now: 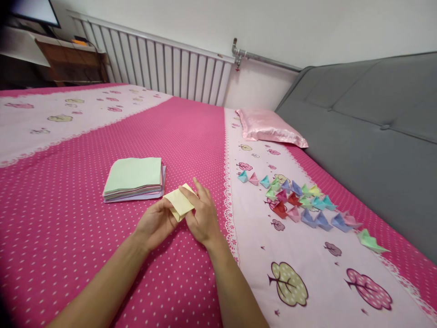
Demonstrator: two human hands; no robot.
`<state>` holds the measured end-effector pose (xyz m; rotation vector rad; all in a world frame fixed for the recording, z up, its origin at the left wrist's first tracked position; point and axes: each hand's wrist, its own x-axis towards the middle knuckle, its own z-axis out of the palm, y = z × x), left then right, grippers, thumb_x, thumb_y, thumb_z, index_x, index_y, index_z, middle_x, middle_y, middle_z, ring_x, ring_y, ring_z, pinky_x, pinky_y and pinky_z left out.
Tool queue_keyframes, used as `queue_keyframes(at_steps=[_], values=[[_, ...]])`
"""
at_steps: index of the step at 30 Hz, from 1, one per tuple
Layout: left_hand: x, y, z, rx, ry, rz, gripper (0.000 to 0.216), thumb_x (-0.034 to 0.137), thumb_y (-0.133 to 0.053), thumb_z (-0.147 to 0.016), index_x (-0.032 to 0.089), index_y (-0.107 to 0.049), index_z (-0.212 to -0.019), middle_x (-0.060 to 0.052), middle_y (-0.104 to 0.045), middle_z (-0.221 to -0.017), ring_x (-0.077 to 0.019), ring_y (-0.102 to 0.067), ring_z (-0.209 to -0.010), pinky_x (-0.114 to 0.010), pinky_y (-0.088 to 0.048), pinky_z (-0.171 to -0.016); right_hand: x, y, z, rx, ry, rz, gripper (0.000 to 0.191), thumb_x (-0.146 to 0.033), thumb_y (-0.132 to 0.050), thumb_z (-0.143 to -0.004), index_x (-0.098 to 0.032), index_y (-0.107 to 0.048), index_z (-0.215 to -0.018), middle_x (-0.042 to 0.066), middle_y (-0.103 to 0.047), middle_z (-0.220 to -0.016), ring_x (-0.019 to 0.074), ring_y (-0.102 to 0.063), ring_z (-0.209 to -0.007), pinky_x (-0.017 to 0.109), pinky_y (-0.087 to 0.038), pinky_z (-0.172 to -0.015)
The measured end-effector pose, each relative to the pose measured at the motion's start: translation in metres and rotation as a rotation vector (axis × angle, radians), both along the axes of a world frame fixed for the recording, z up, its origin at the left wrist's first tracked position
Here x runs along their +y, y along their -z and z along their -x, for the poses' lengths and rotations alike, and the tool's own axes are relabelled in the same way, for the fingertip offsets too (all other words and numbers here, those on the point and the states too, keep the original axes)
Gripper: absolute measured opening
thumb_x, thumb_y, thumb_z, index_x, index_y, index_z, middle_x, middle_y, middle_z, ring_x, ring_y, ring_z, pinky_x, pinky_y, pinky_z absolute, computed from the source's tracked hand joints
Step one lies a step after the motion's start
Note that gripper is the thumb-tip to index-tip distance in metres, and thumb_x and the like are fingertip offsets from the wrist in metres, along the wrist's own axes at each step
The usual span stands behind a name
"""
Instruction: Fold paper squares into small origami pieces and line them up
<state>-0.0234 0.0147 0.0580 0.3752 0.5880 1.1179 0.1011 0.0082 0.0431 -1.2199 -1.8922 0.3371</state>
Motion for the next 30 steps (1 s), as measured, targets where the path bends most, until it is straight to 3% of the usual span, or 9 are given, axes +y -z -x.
queue_keyframes(at_steps=[4,9,17,30], values=[[-0.001,-0.001,0.005,-0.136,0.070,-0.060,0.036,0.012,-0.044,-0.072,0.010,-0.059,-0.105,-0.005,-0.069,-0.085,-0.0152,-0.063,-0.078,-0.025,-0.050,-0.078,-0.002,-0.002,0.000,-0.068,0.007,0.011,0.047,-0.024,-0.047,-0.082,-0.029,-0.043,-0.129,0.002,-0.021,-0.146,0.0255,-0.024,-0.130,0.044,-0.027,-0.103],[0.000,-0.001,0.002,-0.067,0.068,-0.043,0.026,0.021,-0.045,-0.085,0.010,-0.056,-0.106,-0.008,-0.068,-0.092,-0.0172,-0.064,-0.089,-0.027,-0.048,-0.086,-0.003,-0.002,-0.001,-0.145,-0.040,0.005,0.058,-0.022,-0.053,-0.076,-0.031,-0.038,-0.131,0.001,-0.010,-0.149,0.0292,-0.015,-0.133,0.049,-0.023,-0.103],[-0.001,-0.010,0.001,-0.056,0.095,-0.035,0.046,0.029,-0.030,-0.092,0.003,-0.037,-0.129,-0.018,-0.061,-0.111,-0.0220,-0.056,-0.106,-0.033,-0.041,-0.097,-0.002,-0.001,-0.003,-0.139,-0.126,-0.001,0.063,-0.025,-0.063,-0.067,-0.035,-0.045,-0.126,-0.008,0.018,-0.147,0.0321,-0.014,-0.131,0.051,-0.020,-0.103],[0.004,-0.009,0.012,-0.189,0.117,-0.122,0.056,0.036,-0.022,-0.093,0.001,-0.023,-0.136,-0.020,-0.050,-0.126,-0.0230,-0.048,-0.117,-0.034,-0.040,-0.097,-0.002,-0.003,-0.005,0.025,-0.215,0.135,0.035,-0.026,-0.068,-0.068,-0.037,-0.064,-0.101,-0.016,0.009,-0.146,0.0275,-0.002,-0.135,0.049,-0.010,-0.107]])
